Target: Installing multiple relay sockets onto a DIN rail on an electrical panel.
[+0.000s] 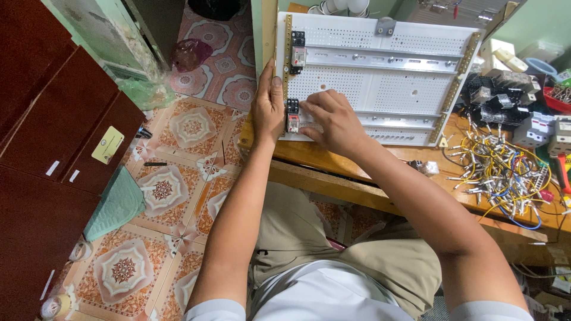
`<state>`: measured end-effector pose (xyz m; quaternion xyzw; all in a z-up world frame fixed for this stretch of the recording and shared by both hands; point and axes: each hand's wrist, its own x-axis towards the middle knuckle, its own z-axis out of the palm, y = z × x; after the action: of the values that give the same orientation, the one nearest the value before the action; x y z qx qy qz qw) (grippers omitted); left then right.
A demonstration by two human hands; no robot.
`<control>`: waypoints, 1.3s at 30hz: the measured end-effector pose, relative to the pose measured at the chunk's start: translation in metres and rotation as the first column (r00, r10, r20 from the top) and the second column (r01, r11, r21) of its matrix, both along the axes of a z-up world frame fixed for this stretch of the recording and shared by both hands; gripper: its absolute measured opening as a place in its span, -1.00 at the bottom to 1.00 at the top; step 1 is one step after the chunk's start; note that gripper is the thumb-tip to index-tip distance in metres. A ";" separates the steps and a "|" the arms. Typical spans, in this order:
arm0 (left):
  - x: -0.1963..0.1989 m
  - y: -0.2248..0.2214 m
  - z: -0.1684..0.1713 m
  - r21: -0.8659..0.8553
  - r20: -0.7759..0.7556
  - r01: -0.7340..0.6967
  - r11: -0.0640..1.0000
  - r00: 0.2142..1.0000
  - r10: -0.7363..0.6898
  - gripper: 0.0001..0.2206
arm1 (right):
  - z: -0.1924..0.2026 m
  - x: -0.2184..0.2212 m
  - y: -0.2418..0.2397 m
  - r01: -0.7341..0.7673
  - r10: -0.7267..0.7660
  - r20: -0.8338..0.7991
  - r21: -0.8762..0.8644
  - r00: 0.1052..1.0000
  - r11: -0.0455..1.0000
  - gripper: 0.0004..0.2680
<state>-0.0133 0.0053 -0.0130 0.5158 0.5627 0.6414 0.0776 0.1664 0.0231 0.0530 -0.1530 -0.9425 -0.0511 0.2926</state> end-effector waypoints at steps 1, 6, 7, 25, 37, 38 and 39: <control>0.001 -0.001 0.002 0.002 -0.002 0.002 1.000 1.000 -0.002 -0.56 | 0.005 0.004 -0.005 0.002 -0.002 -0.002 0.002 1.000 1.000 -0.62; 0.003 0.004 -0.008 0.072 0.074 0.035 0.997 0.996 -0.040 -0.51 | 0.034 0.043 -0.022 -0.049 0.042 -0.051 -0.140 0.998 0.989 -0.69; 0.001 0.008 -0.010 0.077 0.075 0.037 0.996 0.996 -0.043 -0.51 | 0.038 0.061 -0.026 -0.047 0.040 -0.050 -0.135 0.998 0.990 -0.69; 0.006 0.002 -0.001 0.129 0.000 -0.045 0.991 0.999 0.045 -0.56 | 0.034 0.226 -0.073 0.453 -0.367 0.265 -0.521 0.892 0.723 -0.70; 0.013 -0.002 0.007 0.079 0.106 -0.050 0.996 0.994 0.041 -0.52 | 0.071 0.110 -0.041 0.074 -0.146 -0.275 -0.257 0.950 0.964 -0.71; 0.013 -0.003 0.006 0.069 0.124 -0.033 0.997 0.992 0.024 -0.52 | 0.072 0.094 -0.032 0.044 -0.112 -0.303 -0.221 0.946 0.974 -0.72; 0.012 -0.003 0.004 0.059 0.141 -0.016 0.998 0.990 0.008 -0.52 | 0.073 0.077 -0.024 0.014 -0.076 -0.331 -0.185 0.941 0.983 -0.74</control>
<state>-0.0018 0.0023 -0.0092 0.4678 0.5395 0.6932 0.0978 0.2434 -0.0008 0.1258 -0.2070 -0.8756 0.0544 0.4331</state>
